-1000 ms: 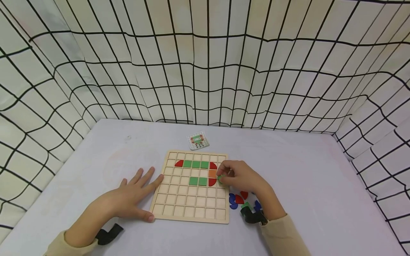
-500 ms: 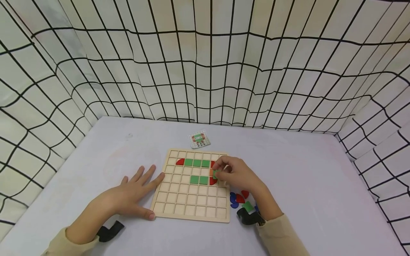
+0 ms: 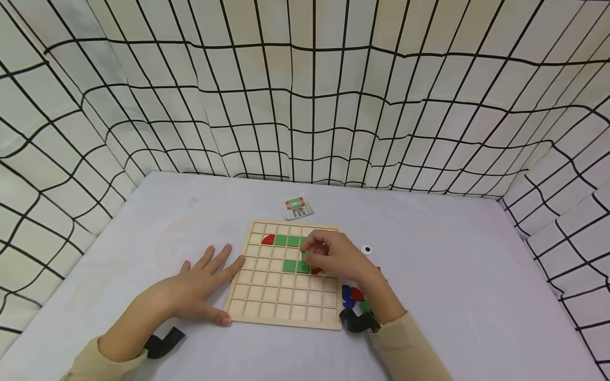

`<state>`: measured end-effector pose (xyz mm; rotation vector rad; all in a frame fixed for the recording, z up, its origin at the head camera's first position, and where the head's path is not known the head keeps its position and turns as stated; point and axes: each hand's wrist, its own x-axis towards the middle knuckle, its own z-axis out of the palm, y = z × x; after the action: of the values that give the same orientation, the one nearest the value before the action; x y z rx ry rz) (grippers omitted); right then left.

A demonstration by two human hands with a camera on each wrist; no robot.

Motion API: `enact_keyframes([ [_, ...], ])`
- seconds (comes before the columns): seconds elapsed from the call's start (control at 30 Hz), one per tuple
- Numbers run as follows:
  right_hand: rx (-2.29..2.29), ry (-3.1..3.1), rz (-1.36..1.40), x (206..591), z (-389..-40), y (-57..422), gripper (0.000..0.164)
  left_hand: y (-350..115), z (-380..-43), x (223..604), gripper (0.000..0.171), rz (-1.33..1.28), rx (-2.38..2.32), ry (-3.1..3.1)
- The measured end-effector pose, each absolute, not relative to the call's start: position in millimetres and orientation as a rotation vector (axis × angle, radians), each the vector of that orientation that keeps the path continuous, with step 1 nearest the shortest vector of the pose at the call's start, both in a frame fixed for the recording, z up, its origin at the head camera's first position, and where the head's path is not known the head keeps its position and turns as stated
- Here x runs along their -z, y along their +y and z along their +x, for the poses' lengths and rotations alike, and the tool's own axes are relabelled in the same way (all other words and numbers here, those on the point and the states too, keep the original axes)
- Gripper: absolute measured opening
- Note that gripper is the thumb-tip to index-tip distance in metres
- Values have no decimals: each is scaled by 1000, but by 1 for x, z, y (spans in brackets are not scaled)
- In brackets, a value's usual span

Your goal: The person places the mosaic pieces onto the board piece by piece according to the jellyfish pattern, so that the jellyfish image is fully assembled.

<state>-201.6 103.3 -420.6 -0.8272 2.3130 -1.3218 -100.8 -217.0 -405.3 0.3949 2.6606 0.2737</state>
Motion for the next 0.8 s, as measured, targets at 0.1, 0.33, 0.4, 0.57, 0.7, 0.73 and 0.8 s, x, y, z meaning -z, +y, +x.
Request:
enact_keyframes([
  [0.1,1308,2306,-859,419,-202,94,11,-218,-101,407,121,392,-278,2662],
  [0.33,1252,2266,-872,415,-204,73,12,-219,-100,408,121,397,-293,2670],
  [0.4,1235,2256,-888,415,-206,67,13,-219,-100,407,121,400,-293,2669],
  [0.57,1167,2268,-952,416,-211,54,15,-218,-99,404,120,413,-293,2664],
  [0.7,1107,2301,-989,416,-215,45,12,-217,-98,402,120,415,-300,2658],
  [0.73,1095,2310,-992,416,-216,43,11,-217,-98,402,120,414,-300,2657],
  [0.8,1069,2328,-997,416,-217,40,11,-217,-98,402,120,410,-303,2656],
])
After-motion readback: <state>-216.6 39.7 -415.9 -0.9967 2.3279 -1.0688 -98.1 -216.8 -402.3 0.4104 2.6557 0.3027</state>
